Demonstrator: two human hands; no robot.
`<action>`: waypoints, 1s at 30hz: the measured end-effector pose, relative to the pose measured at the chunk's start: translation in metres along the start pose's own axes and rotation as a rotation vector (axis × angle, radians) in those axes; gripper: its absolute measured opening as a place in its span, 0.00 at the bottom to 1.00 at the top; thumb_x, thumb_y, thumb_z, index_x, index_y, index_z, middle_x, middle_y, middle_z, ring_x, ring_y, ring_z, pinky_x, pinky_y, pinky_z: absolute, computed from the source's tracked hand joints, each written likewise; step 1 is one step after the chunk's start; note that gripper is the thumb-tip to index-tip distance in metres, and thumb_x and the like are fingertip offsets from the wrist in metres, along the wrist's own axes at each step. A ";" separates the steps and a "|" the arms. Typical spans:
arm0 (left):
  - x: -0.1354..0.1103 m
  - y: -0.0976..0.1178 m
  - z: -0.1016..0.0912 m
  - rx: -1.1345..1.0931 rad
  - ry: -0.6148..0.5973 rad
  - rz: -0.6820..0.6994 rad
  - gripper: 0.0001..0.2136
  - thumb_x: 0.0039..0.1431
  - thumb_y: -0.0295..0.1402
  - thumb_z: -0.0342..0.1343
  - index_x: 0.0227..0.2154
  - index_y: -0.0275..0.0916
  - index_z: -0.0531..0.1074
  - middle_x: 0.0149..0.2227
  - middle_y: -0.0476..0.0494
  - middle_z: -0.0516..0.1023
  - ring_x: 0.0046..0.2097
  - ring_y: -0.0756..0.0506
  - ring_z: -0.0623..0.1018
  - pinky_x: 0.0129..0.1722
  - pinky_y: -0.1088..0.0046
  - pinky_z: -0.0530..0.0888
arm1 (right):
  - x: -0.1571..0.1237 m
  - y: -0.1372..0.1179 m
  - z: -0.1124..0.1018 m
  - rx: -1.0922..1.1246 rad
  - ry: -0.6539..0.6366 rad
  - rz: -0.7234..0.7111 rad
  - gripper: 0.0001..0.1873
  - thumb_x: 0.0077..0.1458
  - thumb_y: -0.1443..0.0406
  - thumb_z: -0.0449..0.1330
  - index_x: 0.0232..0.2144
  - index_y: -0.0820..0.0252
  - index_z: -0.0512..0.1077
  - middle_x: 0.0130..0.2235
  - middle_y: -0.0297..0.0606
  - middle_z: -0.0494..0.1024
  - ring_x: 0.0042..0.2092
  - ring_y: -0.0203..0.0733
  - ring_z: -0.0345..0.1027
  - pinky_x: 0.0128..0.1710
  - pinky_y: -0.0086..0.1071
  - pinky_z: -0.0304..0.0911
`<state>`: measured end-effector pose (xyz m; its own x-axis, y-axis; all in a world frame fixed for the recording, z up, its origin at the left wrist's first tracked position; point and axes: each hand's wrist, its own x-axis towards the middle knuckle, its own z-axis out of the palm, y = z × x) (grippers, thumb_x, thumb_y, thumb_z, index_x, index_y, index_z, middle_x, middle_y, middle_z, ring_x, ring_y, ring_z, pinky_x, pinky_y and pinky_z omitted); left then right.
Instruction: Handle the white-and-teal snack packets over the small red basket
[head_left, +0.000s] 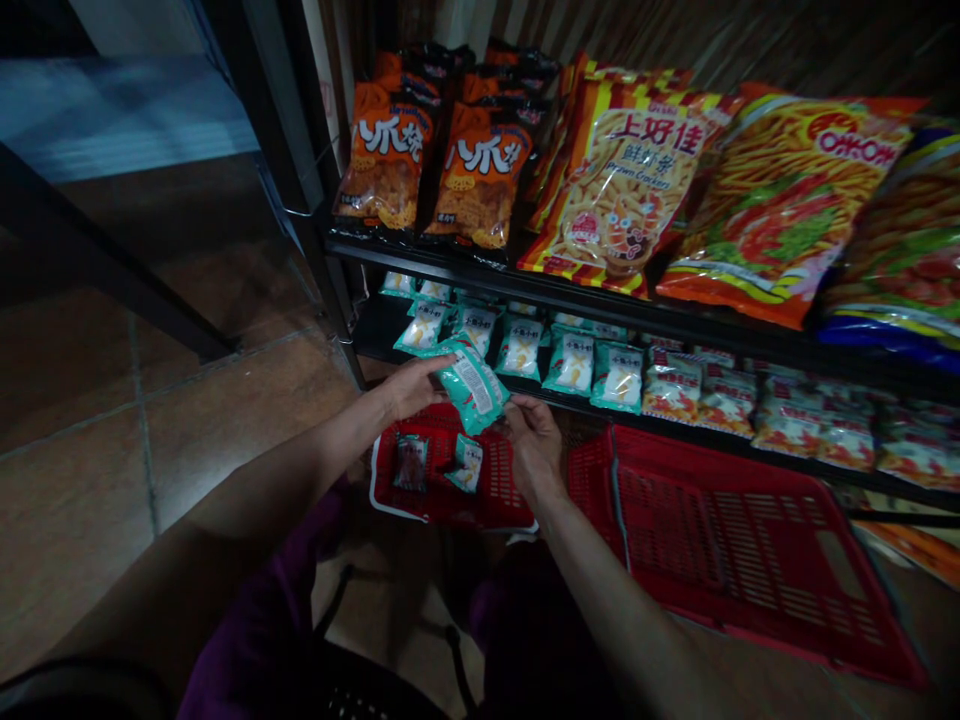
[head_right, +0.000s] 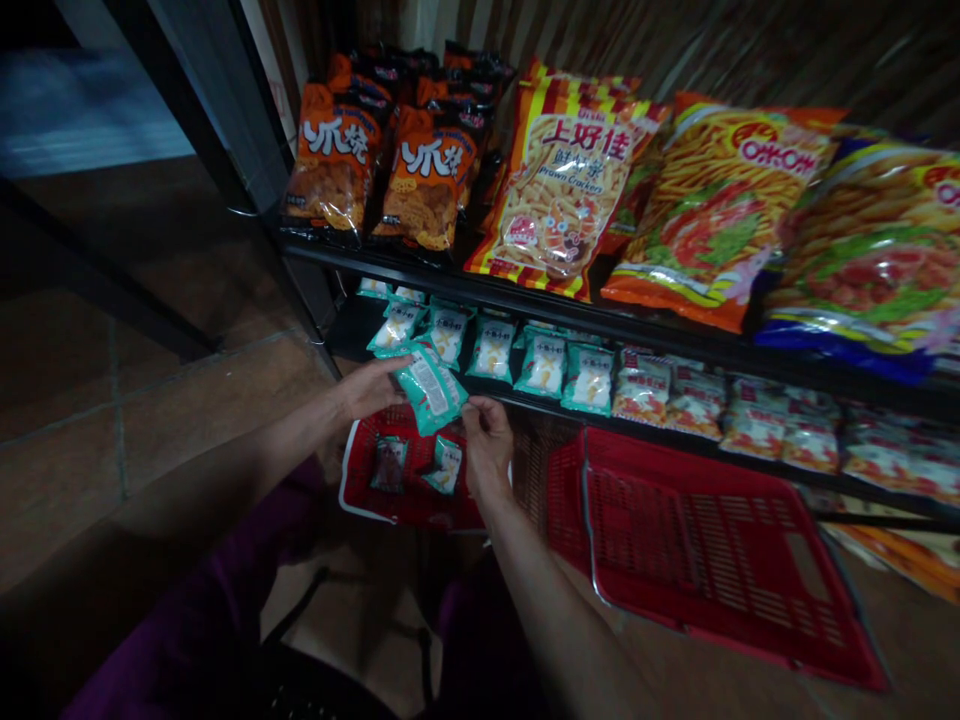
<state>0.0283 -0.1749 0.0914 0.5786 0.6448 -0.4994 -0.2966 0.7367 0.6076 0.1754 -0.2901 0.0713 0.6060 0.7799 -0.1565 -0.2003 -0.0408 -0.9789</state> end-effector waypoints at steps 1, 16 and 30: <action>0.001 0.000 0.000 -0.012 0.013 -0.008 0.10 0.52 0.31 0.60 0.39 0.38 0.74 0.38 0.43 0.78 0.41 0.46 0.76 0.48 0.60 0.71 | 0.000 -0.001 0.001 0.016 0.001 0.005 0.14 0.43 0.58 0.65 0.31 0.56 0.68 0.28 0.27 0.72 0.27 0.32 0.65 0.30 0.29 0.64; -0.004 -0.002 0.006 0.082 0.069 0.043 0.09 0.47 0.29 0.61 0.34 0.36 0.75 0.33 0.43 0.79 0.35 0.46 0.77 0.39 0.66 0.73 | -0.003 -0.007 -0.010 -0.673 -0.085 -0.561 0.16 0.53 0.62 0.56 0.45 0.53 0.72 0.54 0.41 0.66 0.57 0.46 0.58 0.58 0.47 0.55; -0.008 -0.006 0.011 0.212 0.085 0.075 0.14 0.51 0.43 0.60 0.34 0.37 0.73 0.37 0.40 0.77 0.37 0.44 0.74 0.36 0.67 0.73 | -0.014 -0.004 -0.003 -0.933 -0.530 -0.681 0.44 0.48 0.50 0.62 0.63 0.54 0.52 0.66 0.44 0.50 0.67 0.52 0.43 0.63 0.52 0.47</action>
<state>0.0335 -0.1871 0.0982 0.4920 0.7179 -0.4926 -0.1651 0.6324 0.7568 0.1702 -0.3028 0.0768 -0.0517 0.9605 0.2733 0.7763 0.2108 -0.5940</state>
